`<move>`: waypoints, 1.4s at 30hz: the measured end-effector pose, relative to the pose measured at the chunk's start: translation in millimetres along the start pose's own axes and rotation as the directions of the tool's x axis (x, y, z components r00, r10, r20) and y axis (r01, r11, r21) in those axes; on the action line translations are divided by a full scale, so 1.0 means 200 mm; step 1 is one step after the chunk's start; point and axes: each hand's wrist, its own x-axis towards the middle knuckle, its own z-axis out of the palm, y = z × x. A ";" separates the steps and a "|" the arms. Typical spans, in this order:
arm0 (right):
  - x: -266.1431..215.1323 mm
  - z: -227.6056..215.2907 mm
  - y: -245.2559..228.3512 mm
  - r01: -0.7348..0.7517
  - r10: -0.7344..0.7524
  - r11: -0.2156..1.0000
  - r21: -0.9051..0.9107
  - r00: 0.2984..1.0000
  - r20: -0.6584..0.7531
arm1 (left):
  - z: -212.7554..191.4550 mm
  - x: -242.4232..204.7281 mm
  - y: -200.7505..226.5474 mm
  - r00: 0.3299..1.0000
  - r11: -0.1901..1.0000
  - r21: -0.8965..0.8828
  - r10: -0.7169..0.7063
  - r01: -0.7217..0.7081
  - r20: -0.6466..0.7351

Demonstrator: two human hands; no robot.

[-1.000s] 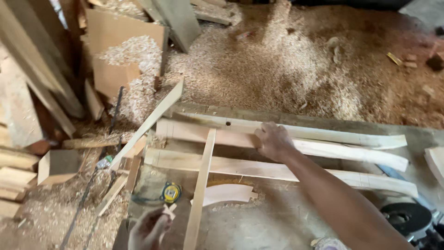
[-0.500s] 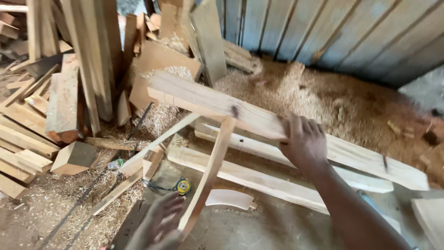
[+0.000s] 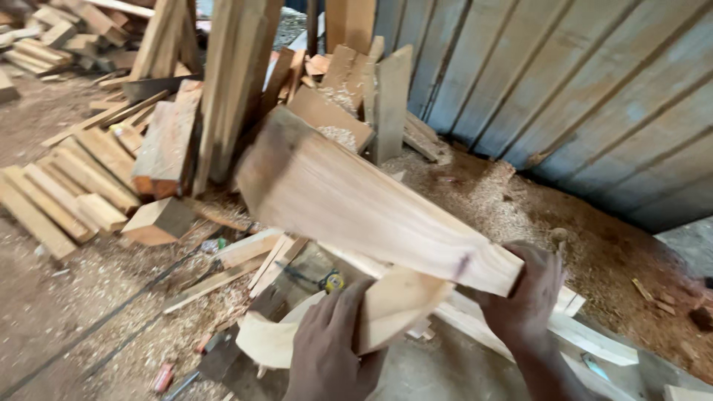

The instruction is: The person uses an angle grinder with a sanding disc to smooth the edges of curved wooden pieces. They repeatedly pick up pieces, sand them, and place them back on the workbench among other similar parts.

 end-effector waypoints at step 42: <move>-0.26 -0.19 -0.21 -0.111 0.108 0.994 0.011 0.987 0.120 | -0.17 -0.34 0.08 0.994 0.993 0.044 0.106 -0.107 0.020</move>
